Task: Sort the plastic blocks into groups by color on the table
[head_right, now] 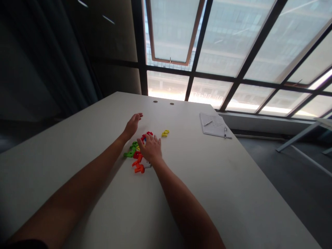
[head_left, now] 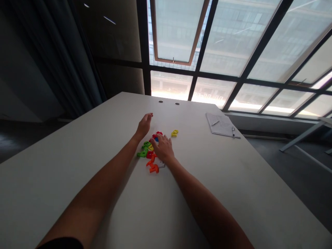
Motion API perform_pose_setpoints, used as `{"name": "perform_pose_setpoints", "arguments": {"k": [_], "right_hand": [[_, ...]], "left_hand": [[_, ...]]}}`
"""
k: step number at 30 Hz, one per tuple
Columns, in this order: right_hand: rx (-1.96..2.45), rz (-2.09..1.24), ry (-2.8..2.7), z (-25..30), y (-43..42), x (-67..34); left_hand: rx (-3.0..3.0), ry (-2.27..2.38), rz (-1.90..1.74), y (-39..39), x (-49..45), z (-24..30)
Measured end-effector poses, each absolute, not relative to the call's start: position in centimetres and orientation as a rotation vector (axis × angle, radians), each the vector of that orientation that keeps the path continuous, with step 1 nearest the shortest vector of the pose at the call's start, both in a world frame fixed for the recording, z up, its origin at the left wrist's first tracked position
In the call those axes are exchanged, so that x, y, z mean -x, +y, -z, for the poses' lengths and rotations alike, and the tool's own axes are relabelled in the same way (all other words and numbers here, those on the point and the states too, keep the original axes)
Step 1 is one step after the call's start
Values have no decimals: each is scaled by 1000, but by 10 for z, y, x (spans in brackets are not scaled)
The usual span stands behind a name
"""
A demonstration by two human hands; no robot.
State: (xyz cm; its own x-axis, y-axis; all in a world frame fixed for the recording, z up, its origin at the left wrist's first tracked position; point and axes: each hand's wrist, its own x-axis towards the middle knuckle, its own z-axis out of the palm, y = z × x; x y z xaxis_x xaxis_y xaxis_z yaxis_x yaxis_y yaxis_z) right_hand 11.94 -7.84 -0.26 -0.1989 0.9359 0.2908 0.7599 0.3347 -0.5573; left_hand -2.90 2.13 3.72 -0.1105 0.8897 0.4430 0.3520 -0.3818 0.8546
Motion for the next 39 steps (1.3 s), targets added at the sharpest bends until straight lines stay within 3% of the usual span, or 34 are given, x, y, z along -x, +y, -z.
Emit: {"name": "perform_pose_setpoints", "arguments": {"k": [3, 5, 9, 13, 17, 23, 39], "right_hand": [[1297, -206, -2012, 1, -60, -147], [1419, -114, -1954, 1, -46, -172], [1879, -207, -1852, 3, -26, -193], [1701, -325, -2212, 7, -26, -182], [1379, -310, -2334, 7, -31, -183], [1705, -145, -2131, 9, -36, -182], [1335, -256, -2466, 4, -51, -152]], "left_hand": [[-1885, 1435, -1770, -4, 10, -63], [-2128, 1381, -1749, -39, -9, -72], [-2864, 979, -1117, -132, -32, -55], [-3082, 748, -817, -188, -23, -23], [-3073, 806, -704, -183, -10, -14], [-2995, 916, -618, -157, -2, -15], [-2719, 1451, -766, -114, 71, -9]]}}
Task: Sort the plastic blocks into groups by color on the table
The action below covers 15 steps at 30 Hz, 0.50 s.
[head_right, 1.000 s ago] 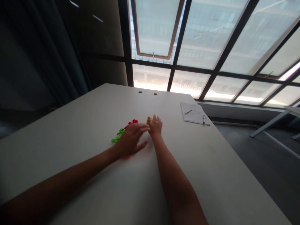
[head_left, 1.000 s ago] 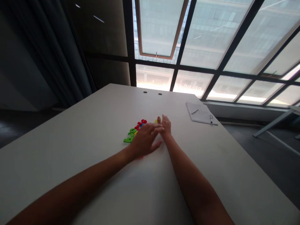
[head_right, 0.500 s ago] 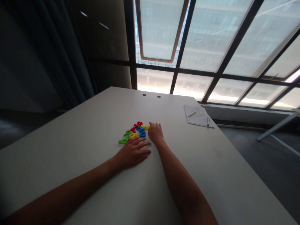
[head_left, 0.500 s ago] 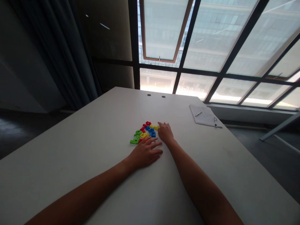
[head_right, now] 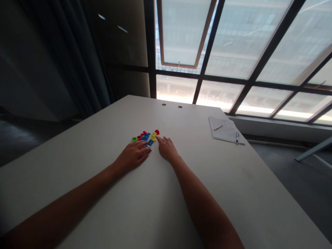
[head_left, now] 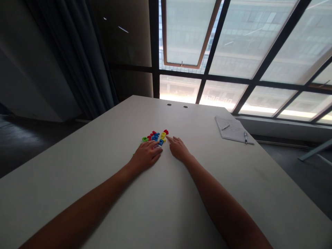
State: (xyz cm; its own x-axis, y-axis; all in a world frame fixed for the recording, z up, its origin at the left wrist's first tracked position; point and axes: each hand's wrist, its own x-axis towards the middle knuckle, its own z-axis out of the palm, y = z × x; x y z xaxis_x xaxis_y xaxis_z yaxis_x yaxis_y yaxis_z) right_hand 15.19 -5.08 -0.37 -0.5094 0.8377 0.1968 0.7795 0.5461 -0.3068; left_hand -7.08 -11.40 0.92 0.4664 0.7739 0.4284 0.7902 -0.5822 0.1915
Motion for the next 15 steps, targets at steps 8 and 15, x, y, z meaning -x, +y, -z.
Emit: {"name": "perform_pose_setpoints", "arguments": {"k": [8, 15], "right_hand": [[1617, -234, -2289, 15, -18, -142], [1453, -246, -2487, 4, -1, -120]], "left_hand": [[2900, -1130, 786, -149, 21, -13], [3092, -1024, 731, -156, 5, -14]]}}
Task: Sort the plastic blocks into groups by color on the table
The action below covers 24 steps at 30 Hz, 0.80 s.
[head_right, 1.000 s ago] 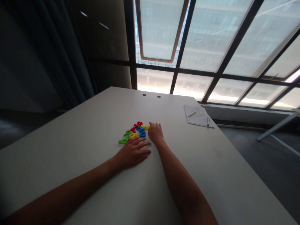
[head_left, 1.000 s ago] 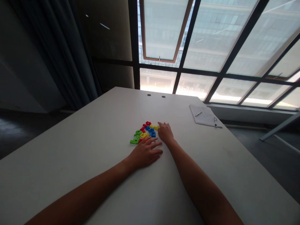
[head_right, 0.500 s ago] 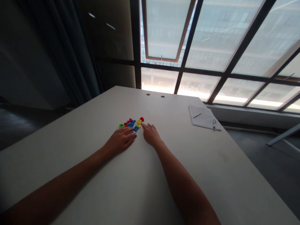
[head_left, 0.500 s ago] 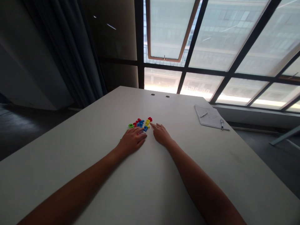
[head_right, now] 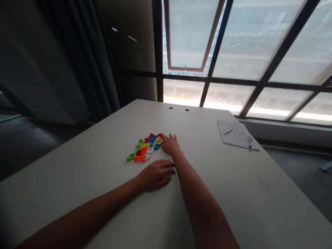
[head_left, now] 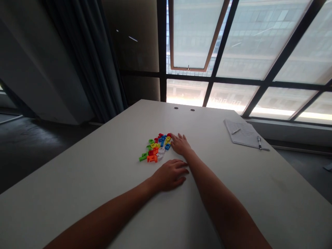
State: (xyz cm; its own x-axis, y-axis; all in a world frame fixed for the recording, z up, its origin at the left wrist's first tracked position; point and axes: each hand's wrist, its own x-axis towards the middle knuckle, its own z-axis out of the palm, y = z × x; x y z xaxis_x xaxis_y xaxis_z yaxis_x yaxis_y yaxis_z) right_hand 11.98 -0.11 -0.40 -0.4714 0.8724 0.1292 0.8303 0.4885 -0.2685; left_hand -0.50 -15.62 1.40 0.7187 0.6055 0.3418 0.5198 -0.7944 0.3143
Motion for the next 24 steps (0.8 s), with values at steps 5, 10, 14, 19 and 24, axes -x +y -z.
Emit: {"name": "perform_pose_setpoints", "arguments": {"k": [5, 10, 14, 19, 24], "right_hand": [[1270, -167, -2549, 4, -9, -122], [1313, -193, -2591, 5, -7, -123], [1229, -197, -2628, 1, -8, -123], [1671, -110, -2213, 2, -21, -121], [1717, -124, -2243, 8, -57, -139]], "left_hand": [[-2636, 868, -663, -152, 9, -15], [-2580, 906, -688, -151, 7, -13], [-2592, 908, -696, -150, 6, -13], [-2620, 897, -701, -150, 7, -12], [-2671, 904, -718, -154, 6, -13]]}}
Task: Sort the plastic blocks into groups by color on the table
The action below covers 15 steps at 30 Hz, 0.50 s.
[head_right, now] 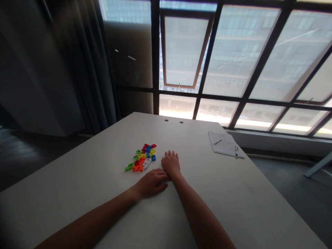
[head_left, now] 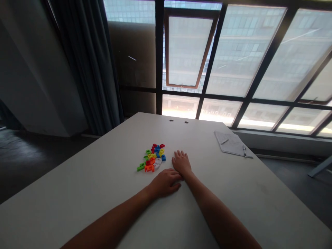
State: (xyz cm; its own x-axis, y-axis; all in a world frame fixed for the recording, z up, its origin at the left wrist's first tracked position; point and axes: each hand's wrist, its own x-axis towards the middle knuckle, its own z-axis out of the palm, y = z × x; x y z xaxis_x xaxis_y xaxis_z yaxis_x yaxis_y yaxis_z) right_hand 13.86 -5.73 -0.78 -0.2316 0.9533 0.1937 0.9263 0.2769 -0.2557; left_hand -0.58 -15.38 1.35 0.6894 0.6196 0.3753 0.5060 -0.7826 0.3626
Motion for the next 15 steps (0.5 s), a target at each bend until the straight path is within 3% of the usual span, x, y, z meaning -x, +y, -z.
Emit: {"name": "perform_pose_setpoints", "arguments": {"k": [6, 15], "right_hand": [[1439, -185, -2444, 12, -138, -214], [1506, -208, -2424, 18, -249, -270]], "left_hand": [[-2703, 840, -760, -157, 9, -11], [-2693, 1124, -770, -187, 7, 8]]}}
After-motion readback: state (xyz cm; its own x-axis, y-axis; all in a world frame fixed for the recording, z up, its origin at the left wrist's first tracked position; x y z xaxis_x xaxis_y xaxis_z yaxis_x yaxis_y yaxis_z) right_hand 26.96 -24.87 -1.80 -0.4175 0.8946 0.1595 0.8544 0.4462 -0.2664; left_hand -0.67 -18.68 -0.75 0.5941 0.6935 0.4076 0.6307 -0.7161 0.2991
